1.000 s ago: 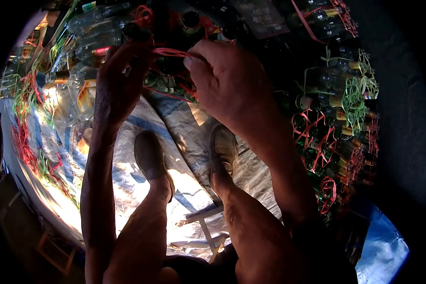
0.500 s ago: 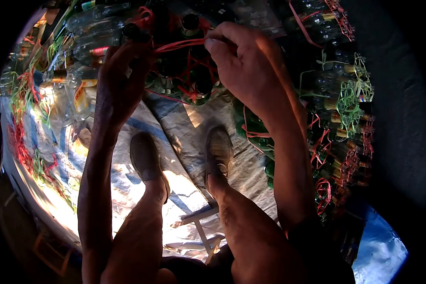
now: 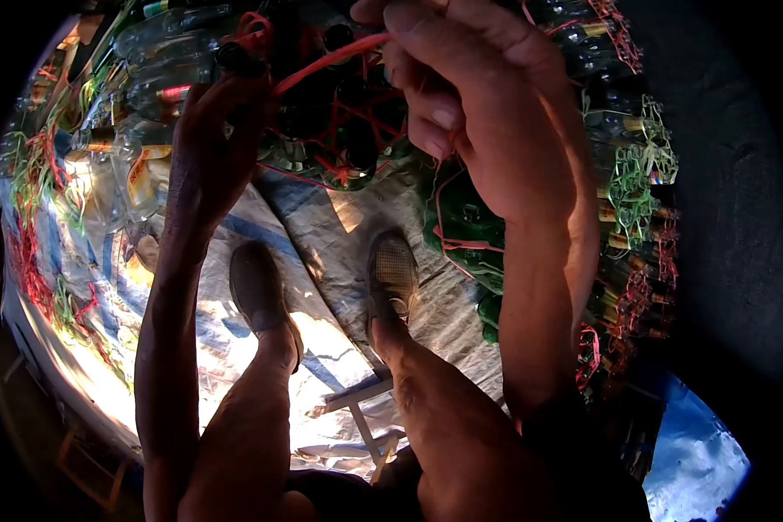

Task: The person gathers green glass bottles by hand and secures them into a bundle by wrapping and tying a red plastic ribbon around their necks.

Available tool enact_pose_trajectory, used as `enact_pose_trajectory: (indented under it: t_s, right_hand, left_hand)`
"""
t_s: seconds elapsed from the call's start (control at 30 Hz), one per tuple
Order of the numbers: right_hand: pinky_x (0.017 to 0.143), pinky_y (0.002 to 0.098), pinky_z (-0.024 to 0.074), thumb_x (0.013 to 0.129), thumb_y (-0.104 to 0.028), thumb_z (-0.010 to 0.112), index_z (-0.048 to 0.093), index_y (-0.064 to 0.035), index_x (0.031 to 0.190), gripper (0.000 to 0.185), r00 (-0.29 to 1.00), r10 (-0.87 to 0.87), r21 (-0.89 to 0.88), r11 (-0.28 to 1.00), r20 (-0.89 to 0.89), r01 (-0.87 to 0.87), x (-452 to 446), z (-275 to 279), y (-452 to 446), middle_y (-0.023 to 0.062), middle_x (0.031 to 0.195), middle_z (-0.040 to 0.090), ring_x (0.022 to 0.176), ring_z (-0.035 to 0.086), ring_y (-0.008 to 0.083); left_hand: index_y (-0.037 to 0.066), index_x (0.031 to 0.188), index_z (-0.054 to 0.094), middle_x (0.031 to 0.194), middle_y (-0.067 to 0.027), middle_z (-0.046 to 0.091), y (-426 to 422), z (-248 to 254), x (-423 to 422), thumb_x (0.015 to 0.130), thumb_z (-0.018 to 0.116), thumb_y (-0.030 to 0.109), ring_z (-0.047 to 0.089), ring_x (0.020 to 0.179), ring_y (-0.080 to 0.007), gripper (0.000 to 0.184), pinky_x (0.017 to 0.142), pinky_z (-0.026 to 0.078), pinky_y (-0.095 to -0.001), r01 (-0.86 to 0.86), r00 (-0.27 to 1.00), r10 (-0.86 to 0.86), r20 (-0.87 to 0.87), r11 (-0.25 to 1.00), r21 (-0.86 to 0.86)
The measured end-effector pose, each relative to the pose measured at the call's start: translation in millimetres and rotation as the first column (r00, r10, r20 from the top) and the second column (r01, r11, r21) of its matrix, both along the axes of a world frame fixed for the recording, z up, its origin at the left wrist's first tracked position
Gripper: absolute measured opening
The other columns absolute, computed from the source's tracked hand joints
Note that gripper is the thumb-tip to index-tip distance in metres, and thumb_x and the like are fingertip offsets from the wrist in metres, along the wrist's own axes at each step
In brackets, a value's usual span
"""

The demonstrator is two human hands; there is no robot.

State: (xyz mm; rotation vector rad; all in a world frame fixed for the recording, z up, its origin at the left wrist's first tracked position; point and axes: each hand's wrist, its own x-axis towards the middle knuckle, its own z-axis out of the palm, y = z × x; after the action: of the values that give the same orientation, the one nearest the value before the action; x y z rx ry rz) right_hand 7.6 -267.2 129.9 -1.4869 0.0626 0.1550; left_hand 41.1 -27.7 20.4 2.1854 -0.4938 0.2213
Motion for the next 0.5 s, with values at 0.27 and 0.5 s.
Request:
enact_pose_trajectory:
  t_s: [0.27,0.5]
  right_hand:
    - [0.059,0.0306,0.0509,0.112,-0.008,0.046,0.056,0.0141,0.131,0.031,0.999,-0.034,0.675,0.737,-0.010,0.032,30,7,9,0.0158,0.099,0.068,0.071,0.059,0.0173]
    - [0.067,0.0349,0.0563,0.109,0.000,0.046,0.056,0.0135,0.127,0.024,0.977,-0.126,0.735,0.644,-0.171,0.211,43,-2,10,0.0169,0.103,0.063,0.079,0.062,0.0203]
  left_hand:
    - [0.006,0.099,0.076,0.096,-0.0061,0.073,-1,-2,0,0.094,0.072,0.013,0.060,0.094,-0.0298,0.009,0.086,0.050,-0.0417,-0.017,1.000,0.017,0.013,1.000,-0.011]
    - [0.006,0.100,0.076,0.095,-0.0060,0.072,0,-5,-1,0.094,0.072,0.012,0.058,0.091,-0.0294,0.009,0.085,0.050,-0.0406,-0.011,1.000,0.012,0.027,1.000,-0.017]
